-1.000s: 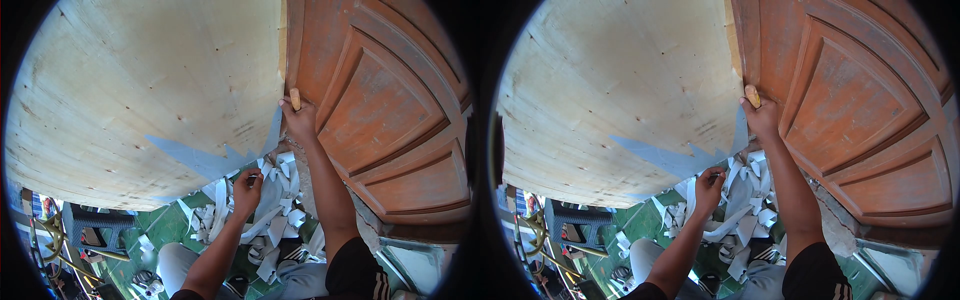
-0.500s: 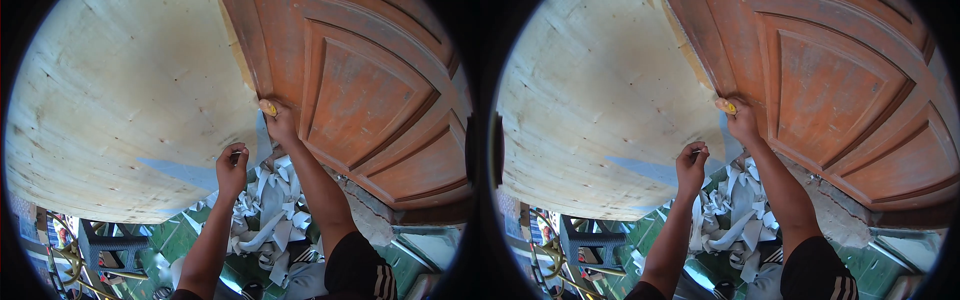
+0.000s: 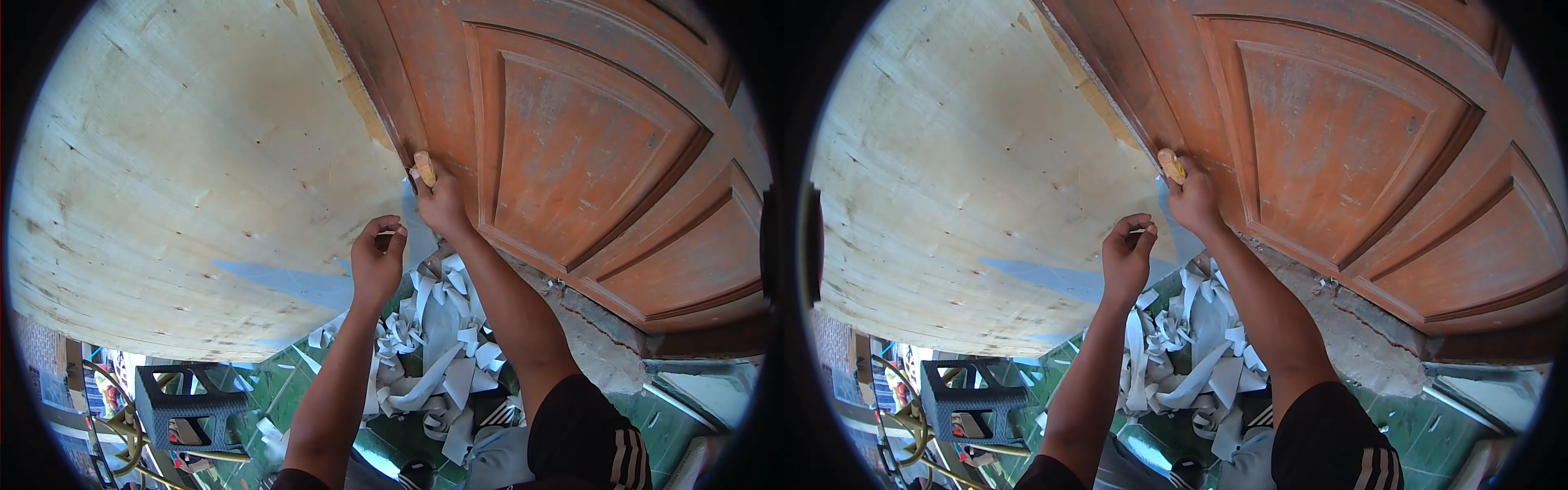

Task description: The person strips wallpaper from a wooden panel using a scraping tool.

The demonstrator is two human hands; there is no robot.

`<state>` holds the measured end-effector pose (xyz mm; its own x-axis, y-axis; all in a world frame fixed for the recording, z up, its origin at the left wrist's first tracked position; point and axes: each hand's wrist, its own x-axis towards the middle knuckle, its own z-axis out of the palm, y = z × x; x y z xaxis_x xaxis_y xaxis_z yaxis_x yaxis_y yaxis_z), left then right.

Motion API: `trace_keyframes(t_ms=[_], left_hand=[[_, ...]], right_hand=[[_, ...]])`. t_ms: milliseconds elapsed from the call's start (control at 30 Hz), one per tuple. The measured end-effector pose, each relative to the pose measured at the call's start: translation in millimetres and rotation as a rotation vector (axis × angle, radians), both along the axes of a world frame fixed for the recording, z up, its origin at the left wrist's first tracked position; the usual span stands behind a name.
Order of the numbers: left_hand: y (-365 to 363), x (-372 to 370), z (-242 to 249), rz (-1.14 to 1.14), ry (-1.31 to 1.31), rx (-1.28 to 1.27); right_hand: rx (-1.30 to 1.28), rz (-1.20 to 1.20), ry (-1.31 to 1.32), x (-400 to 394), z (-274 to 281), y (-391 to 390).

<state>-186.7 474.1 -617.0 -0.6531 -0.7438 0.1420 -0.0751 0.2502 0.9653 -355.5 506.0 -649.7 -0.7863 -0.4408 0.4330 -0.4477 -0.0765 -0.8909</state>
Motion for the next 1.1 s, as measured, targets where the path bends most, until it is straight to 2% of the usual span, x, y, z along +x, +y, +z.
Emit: trace_keyframes(t_ms=[167, 267, 300, 367, 400, 467, 500, 567, 633, 733, 833, 967, 1100], left_hand=[[-0.2, -0.7, 2.6, -0.01, -0.044, -0.071], [-0.5, -0.8, -0.8, -0.026, -0.052, -0.096], [-0.6, -1.6, -1.7, -0.034, -0.056, -0.106], [-0.7, -5.3, 4.5, -0.038, -0.15, -0.305], [-1.2, -7.2, 9.3, -0.042, -0.2, -0.404], [-10.5, -15.5, 22.2, -0.074, -0.202, -0.88], [-14.5, -19.8, 29.7, -0.091, -0.203, -1.115], [-19.2, -32.2, 54.7, -0.128, -0.208, -1.368], [-26.3, -44.3, 79.9, -0.16, -0.213, -1.648], [-35.8, -62.2, 114.9, -0.338, -0.489, -1.799], [-41.2, -70.5, 131.5, -0.406, -0.492, -2.006], [-51.2, -76.0, 144.7, -0.452, -0.481, -1.967], [-54.7, -77.1, 143.7, -0.444, -0.512, -1.989]], right_hand=[[0.007, 0.007, 0.117, -0.8, -4.1, 10.8], [0.073, 0.078, 0.081, -4.5, -23.7, 26.2], [0.21, 0.132, 0.132, -9.2, -32.7, 33.5], [0.482, 0.236, 0.23, -19.2, -50.4, 49.4], [0.501, 0.251, 0.23, -18.8, -52.2, 57.5], [0.538, 0.282, 0.236, -19.1, -53.1, 68.0], [0.517, 0.252, 0.149, -16.9, -50.9, 70.0], [0.471, 0.188, -0.018, -15.8, -43.6, 68.0], [0.297, 0.266, -0.203, -20.5, -42.0, 59.5], [0.047, 0.306, -0.348, -18.5, -43.7, 40.1], [-0.058, 0.285, -0.295, -10.5, -34.2, 28.2], [-0.305, 0.178, -0.14, 3.2, -26.6, 6.8], [-0.275, 0.138, -0.148, 17.5, -10.1, 3.5]])
